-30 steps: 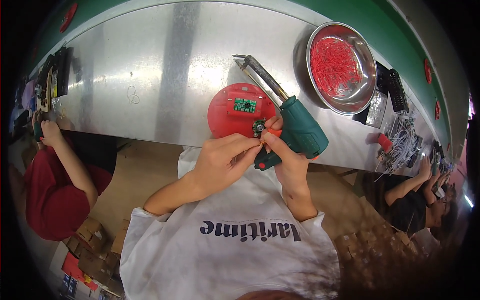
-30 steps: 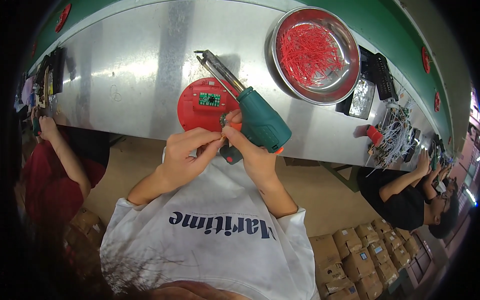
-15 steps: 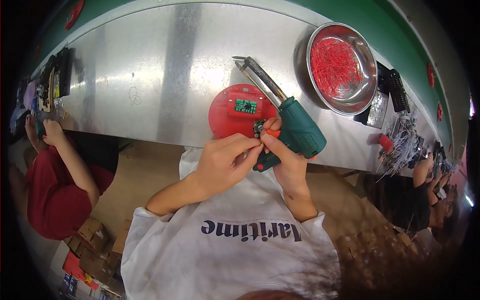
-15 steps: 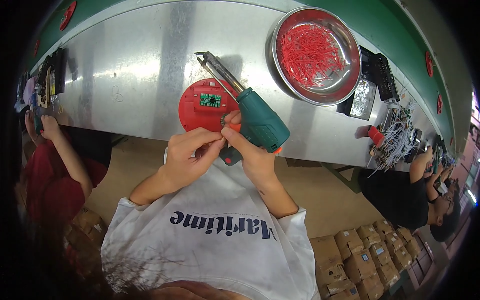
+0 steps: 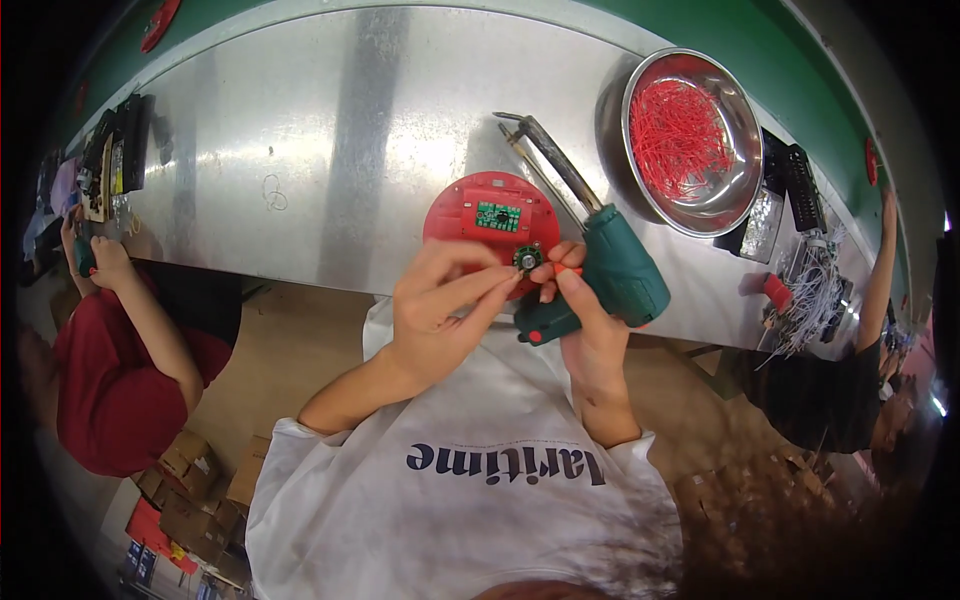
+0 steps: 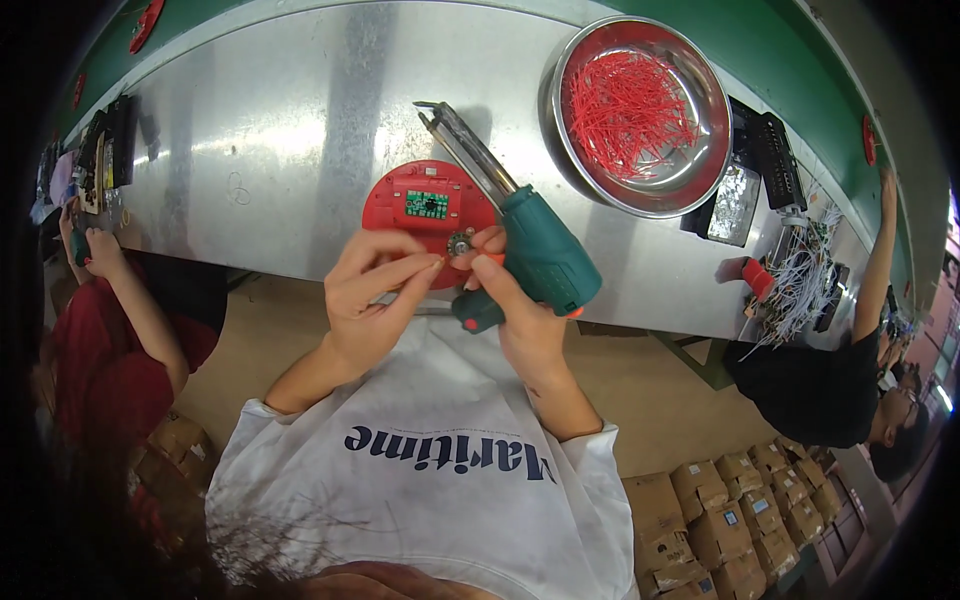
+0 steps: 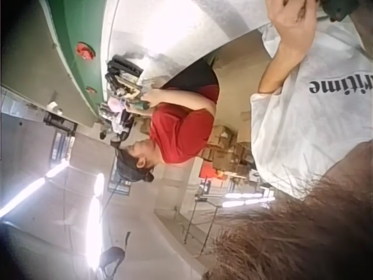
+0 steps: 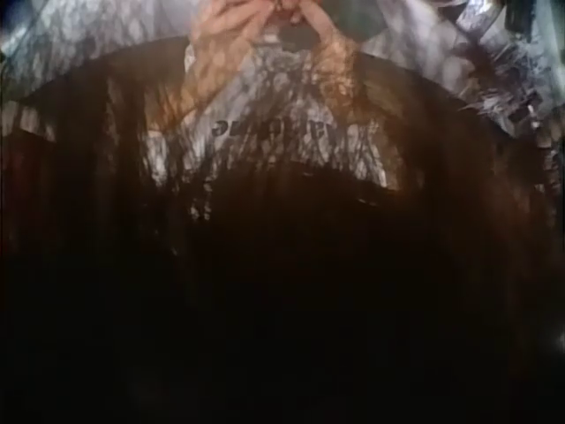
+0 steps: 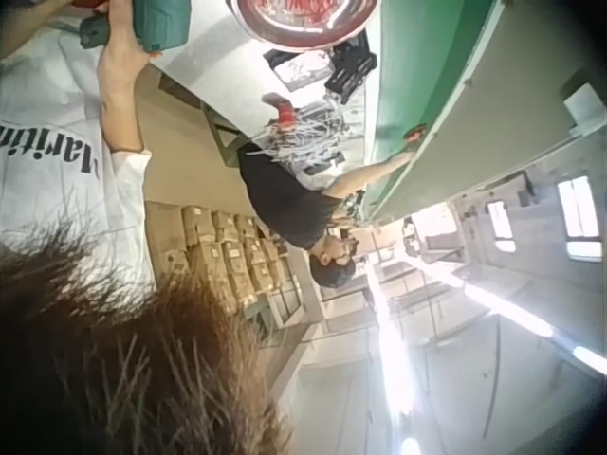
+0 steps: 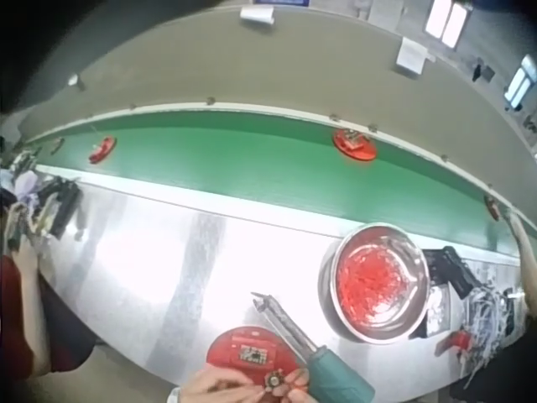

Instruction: The person takes wires from a bowl and electronic components from a conveyor belt, solders the wires onto the circuit boards using a soldering gun, and places the assembled components back onto the conveyor belt.

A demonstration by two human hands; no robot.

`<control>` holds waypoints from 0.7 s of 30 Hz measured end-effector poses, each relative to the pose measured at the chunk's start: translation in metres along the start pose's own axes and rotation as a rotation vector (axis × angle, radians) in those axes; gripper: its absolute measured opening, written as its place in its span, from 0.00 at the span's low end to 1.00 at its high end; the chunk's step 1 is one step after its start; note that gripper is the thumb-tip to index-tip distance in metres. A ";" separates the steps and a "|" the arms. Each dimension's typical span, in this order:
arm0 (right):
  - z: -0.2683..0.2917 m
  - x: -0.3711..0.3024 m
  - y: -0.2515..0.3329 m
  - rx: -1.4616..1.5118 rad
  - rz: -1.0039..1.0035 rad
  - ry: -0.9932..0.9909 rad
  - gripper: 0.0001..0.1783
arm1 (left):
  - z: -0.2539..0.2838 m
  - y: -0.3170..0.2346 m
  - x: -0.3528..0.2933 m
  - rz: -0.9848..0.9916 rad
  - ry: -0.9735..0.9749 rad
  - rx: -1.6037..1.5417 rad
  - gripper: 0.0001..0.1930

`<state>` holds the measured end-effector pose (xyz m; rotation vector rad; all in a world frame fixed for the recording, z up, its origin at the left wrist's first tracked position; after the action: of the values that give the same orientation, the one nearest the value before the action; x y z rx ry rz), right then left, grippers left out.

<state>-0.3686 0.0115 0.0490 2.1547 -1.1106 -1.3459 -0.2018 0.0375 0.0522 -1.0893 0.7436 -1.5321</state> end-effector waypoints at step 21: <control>0.073 -0.044 0.019 -0.647 -0.019 -0.082 0.09 | -0.011 0.021 0.016 0.083 -0.169 -0.004 0.04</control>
<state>-0.4508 0.0408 0.0524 1.6470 -0.5619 -1.5452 -0.2034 0.0158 0.0333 -1.1610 0.6673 -1.3507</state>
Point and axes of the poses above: each hand's wrist, its own x-axis towards the middle knuckle, its own z-axis out of the back of the hand, y = z × x, the point moved 1 cm from there along x, towards the middle knuckle, and after that the axes turned 12 degrees about -z, right-handed, at the moved point
